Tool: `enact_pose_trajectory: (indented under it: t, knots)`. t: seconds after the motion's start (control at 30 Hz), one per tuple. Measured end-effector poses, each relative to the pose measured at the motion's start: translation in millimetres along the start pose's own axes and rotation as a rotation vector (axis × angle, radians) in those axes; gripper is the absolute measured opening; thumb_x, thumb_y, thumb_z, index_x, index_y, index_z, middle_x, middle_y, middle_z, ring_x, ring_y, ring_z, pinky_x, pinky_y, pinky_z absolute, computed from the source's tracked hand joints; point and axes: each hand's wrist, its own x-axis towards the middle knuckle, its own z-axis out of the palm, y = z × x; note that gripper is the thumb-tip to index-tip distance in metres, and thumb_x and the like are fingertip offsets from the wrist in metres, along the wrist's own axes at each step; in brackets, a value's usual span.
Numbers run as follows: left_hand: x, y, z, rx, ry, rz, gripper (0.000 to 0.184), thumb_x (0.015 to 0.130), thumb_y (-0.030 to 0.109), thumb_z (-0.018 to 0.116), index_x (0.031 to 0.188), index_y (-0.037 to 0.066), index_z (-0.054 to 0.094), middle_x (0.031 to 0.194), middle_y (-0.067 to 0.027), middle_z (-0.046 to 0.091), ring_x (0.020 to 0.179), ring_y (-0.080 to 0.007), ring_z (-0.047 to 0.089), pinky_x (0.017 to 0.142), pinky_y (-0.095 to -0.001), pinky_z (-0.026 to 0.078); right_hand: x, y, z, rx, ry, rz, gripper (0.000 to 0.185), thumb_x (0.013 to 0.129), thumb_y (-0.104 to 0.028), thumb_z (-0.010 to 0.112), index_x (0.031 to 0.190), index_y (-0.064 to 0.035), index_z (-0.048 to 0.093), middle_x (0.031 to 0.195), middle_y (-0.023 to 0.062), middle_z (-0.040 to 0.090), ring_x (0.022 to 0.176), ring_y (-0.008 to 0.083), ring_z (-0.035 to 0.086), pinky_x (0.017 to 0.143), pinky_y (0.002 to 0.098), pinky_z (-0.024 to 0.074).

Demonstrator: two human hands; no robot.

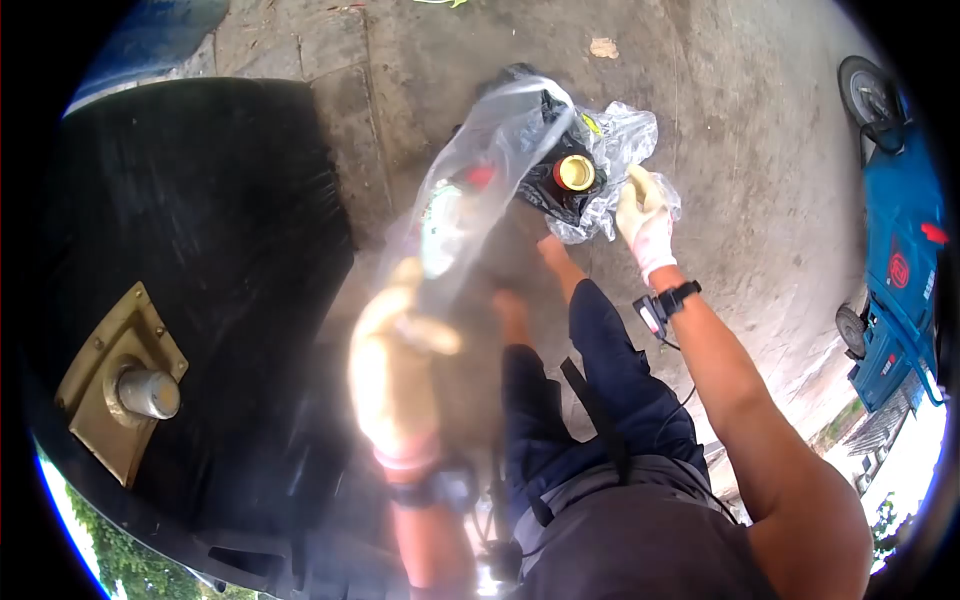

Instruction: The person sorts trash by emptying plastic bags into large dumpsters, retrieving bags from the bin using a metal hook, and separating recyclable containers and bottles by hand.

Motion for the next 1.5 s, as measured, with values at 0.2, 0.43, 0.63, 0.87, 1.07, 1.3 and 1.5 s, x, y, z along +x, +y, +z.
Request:
enact_pose_trajectory:
  t: [0.2,0.43,0.63,0.87,1.07,1.3,1.5]
  knots:
    - [-8,4,8,-0.007,-0.027,-0.132,0.057,0.106,0.039,0.050,0.139,-0.007,0.059,0.147,-0.0282,0.056,0.084,-0.0268,0.070,0.081,-0.0340,0.055,-27,-225,0,0.064,-0.384,-0.811,0.022,0.092,-0.007,0.064,0.113,-0.0025,0.069,0.116,0.0140,0.072,0.102,0.0322,0.071,0.089,0.0398,0.0575]
    - [-20,-1,14,-0.105,0.027,-0.086,0.057,0.106,0.041,0.051,0.139,-0.005,0.059,0.149,-0.0262,0.055,0.086,-0.0288,0.070,0.083,-0.0370,0.055,-35,-225,89,-0.736,-0.836,-0.528,0.062,0.090,-0.040,0.070,0.140,-0.0058,0.057,0.127,0.0151,0.071,0.112,0.0306,0.071,0.093,0.0405,0.0565]
    - [-16,-12,8,-0.007,0.143,-0.118,0.060,0.105,0.043,0.049,0.143,-0.003,0.058,0.152,-0.0253,0.053,0.090,-0.0309,0.071,0.084,-0.0381,0.056,-25,-164,110,-0.860,-0.997,-0.305,0.040,0.093,-0.031,0.067,0.124,-0.0070,0.072,0.111,0.0135,0.077,0.104,0.0291,0.075,0.088,0.0390,0.0593]
    - [-23,-20,4,-0.338,0.169,-0.069,0.064,0.104,0.047,0.050,0.145,-0.001,0.057,0.153,-0.0242,0.053,0.091,-0.0309,0.071,0.083,-0.0381,0.057,-14,-134,102,-0.562,-0.854,0.059,0.041,0.098,-0.037,0.054,0.113,-0.0067,0.078,0.120,0.0196,0.073,0.113,0.0370,0.070,0.098,0.0463,0.0546]
    - [-18,-19,-2,-0.241,0.180,-0.033,0.064,0.105,0.048,0.050,0.145,-0.001,0.057,0.153,-0.0231,0.053,0.090,-0.0287,0.071,0.084,-0.0373,0.056,-22,-155,70,-0.367,-0.685,0.128,0.041,0.098,-0.040,0.056,0.115,-0.0073,0.074,0.114,0.0232,0.073,0.108,0.0412,0.069,0.095,0.0473,0.0533]
    - [-4,-3,4,-0.075,0.174,-0.037,0.063,0.106,0.046,0.048,0.149,0.000,0.052,0.152,-0.0219,0.055,0.090,-0.0246,0.070,0.085,-0.0346,0.054,-58,-186,47,-0.434,-0.505,-0.529,0.008,0.087,-0.013,0.063,0.087,-0.0062,0.069,0.083,0.0168,0.070,0.085,0.0378,0.069,0.081,0.0489,0.0533]
    - [0,3,6,0.068,0.131,-0.047,0.061,0.109,0.041,0.046,0.154,0.000,0.045,0.152,-0.0220,0.054,0.090,-0.0218,0.068,0.086,-0.0334,0.053,-64,-213,26,-0.434,-0.464,-0.735,0.005,0.078,-0.012,0.065,0.082,-0.0082,0.067,0.088,0.0103,0.069,0.090,0.0290,0.068,0.085,0.0405,0.0509]
